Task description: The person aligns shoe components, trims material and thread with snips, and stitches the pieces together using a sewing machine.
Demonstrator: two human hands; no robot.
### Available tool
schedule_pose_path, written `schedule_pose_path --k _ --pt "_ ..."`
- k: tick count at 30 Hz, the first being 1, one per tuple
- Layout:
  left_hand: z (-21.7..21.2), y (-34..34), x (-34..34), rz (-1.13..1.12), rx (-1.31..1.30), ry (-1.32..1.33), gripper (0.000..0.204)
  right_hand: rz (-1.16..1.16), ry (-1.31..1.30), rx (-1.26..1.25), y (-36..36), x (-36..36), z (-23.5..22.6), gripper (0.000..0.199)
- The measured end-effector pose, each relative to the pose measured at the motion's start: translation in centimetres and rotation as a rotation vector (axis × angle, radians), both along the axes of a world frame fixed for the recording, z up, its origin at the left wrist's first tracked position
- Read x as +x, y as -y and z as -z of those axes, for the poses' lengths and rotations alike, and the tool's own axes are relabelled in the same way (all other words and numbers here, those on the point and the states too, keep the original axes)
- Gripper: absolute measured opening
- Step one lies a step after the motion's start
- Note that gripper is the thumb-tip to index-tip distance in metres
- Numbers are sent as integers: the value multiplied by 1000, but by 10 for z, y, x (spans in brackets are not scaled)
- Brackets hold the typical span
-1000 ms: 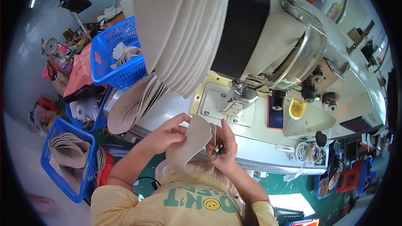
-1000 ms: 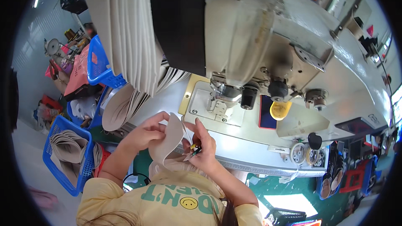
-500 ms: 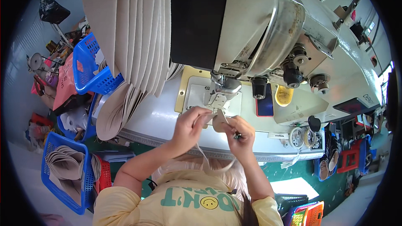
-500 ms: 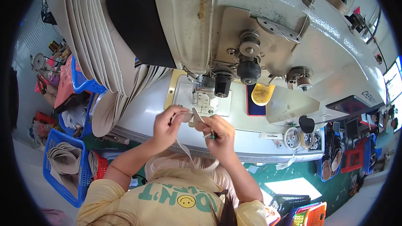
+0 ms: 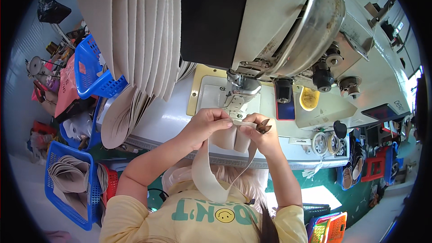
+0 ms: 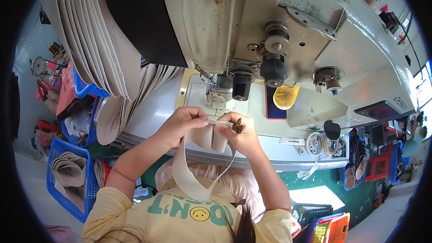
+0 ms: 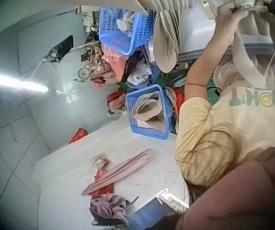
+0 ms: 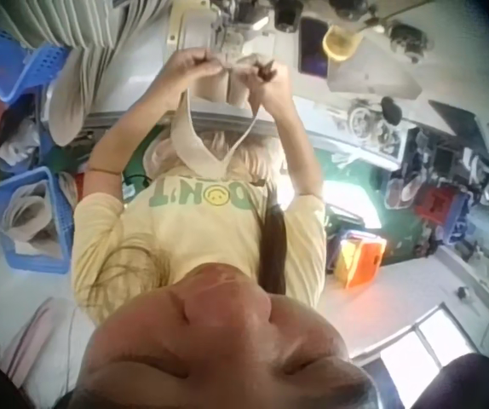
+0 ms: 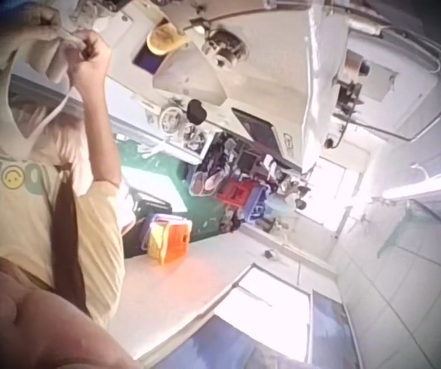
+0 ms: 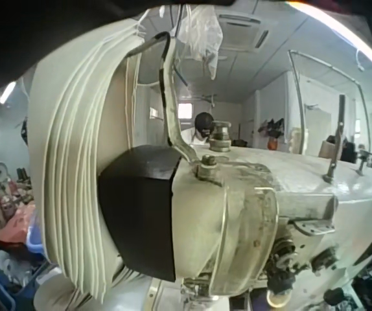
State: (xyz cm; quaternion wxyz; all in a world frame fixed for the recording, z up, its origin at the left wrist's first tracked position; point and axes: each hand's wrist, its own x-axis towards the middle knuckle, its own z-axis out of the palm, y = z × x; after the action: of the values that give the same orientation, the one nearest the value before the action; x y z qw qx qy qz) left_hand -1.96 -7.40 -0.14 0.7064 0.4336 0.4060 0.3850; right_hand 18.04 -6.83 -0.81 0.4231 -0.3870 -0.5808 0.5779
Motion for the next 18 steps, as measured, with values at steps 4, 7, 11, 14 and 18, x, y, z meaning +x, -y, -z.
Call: schedule_pose_path --k 4,7,11,14,18 --pt "4 -3 2 15 188 -166 12 32 370 364 -6 7 -8 11" --pt "5 -2 4 22 199 -247 11 24 463 423 -10 9 -15 16" --pt "6 -2 5 -50 262 -235 11 8 492 429 -13 9 -18 20" --pt "7 -3 7 -66 261 -228 11 2 551 465 -15 9 -15 24" --pt "4 -3 8 -99 312 -252 10 32 536 566 -16 5 -13 26"
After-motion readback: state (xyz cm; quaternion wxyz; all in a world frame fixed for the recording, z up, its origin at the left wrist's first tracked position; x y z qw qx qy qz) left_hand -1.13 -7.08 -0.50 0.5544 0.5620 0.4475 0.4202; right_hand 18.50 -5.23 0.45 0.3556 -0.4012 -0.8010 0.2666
